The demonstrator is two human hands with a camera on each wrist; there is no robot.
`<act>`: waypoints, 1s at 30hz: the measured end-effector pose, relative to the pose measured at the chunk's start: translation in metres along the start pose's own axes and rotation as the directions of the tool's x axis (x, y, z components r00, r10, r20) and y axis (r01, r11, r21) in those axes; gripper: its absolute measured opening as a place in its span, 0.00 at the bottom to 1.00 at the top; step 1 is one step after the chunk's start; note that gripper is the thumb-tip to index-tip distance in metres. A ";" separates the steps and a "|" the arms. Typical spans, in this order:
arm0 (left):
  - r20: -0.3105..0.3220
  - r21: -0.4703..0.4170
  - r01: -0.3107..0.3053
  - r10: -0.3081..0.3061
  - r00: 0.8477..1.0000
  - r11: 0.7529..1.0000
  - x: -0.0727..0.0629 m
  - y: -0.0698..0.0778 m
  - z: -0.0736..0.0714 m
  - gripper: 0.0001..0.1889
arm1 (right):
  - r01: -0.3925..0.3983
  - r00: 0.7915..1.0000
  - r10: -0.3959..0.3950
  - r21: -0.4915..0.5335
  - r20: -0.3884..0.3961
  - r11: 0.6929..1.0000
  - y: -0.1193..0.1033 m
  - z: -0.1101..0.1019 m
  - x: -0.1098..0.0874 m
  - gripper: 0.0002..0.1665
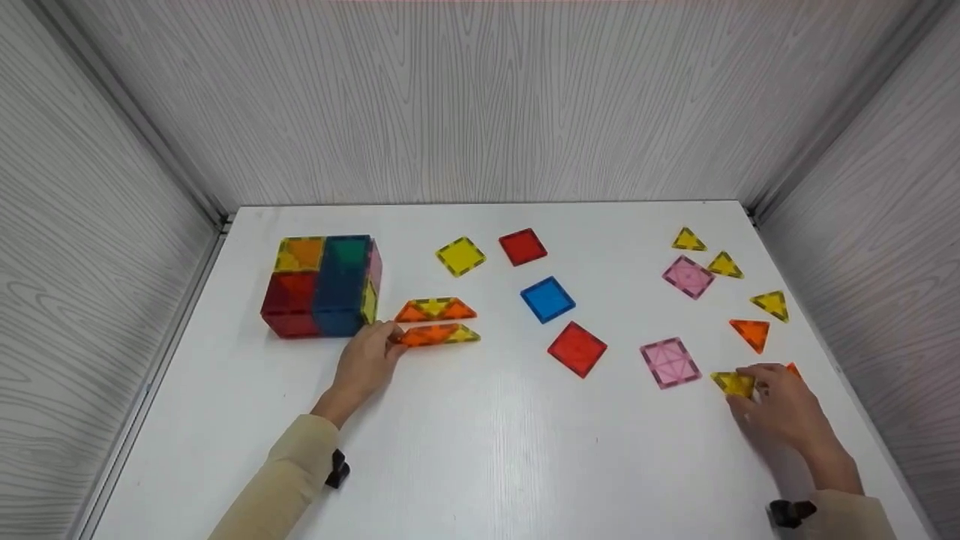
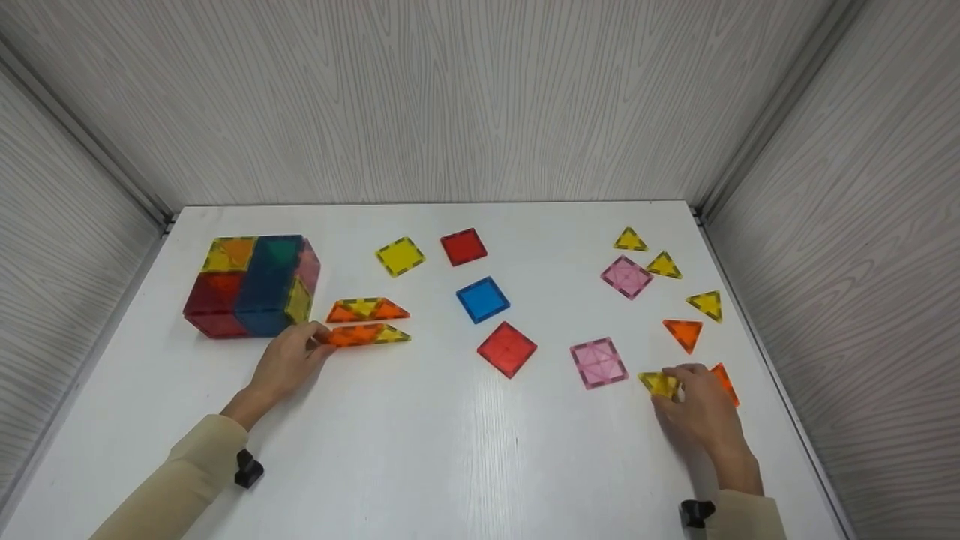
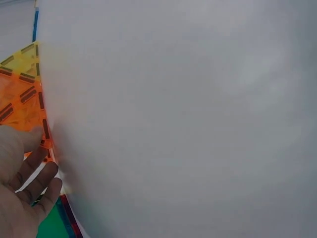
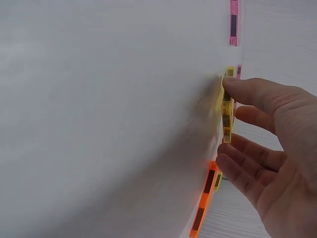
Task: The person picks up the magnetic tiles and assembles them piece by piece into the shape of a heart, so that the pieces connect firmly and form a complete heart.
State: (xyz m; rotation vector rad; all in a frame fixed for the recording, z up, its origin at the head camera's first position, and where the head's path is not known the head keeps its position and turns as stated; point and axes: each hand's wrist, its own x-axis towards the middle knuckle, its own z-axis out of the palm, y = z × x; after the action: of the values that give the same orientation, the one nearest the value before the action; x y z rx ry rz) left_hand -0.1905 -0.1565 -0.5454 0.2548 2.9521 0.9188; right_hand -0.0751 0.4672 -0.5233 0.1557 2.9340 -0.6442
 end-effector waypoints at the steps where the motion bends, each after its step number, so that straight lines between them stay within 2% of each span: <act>1: 0.004 -0.001 0.007 -0.007 1.000 1.000 0.000 0.000 0.000 0.09 | 0.012 1.000 -0.012 0.006 -0.012 1.000 -0.003 0.001 -0.001 0.33; 5: 0.018 0.001 0.023 -0.023 1.000 1.000 0.001 0.000 0.000 0.10 | 0.095 0.991 -0.092 0.032 -0.093 0.995 -0.023 0.005 0.000 0.28; 9: 0.020 -0.001 0.026 -0.026 0.999 1.000 0.001 -0.001 0.000 0.10 | 0.201 0.968 -0.193 0.041 -0.158 0.979 -0.051 0.015 0.007 0.28; 14: 0.007 -0.006 0.018 -0.018 1.000 1.000 0.000 -0.002 -0.001 0.09 | 0.348 0.928 -0.340 0.033 -0.152 0.937 -0.097 0.039 0.024 0.26; 17: 0.006 -0.006 0.014 -0.014 1.000 1.000 0.000 -0.002 0.000 0.09 | 0.446 0.891 -0.439 0.032 -0.116 0.895 -0.130 0.054 0.032 0.25; 19: 0.011 -0.006 0.020 -0.020 1.000 1.000 0.000 -0.003 0.000 0.09 | 0.513 0.856 -0.510 0.018 -0.086 0.858 -0.153 0.064 0.035 0.24; 23: 0.018 -0.009 0.042 -0.042 0.999 0.999 0.000 -0.003 0.000 0.09 | 0.635 0.772 -0.635 -0.013 -0.015 0.772 -0.200 0.086 0.042 0.24; 26: 0.020 -0.005 0.047 -0.047 0.999 0.999 -0.001 -0.003 -0.001 0.09 | 0.684 0.729 -0.681 -0.030 0.072 0.729 -0.235 0.102 0.047 0.25; 30: 0.020 -0.001 0.047 -0.047 0.999 0.999 -0.001 -0.003 -0.001 0.09 | 0.721 0.681 -0.703 -0.017 0.207 0.693 -0.276 0.120 0.051 0.25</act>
State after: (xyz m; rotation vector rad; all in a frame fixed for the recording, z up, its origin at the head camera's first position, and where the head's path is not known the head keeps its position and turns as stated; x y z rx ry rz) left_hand -0.1896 -0.1600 -0.5460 0.1924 2.9260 0.9070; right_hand -0.1484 0.1707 -0.5256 -1.0651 2.7529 -0.5391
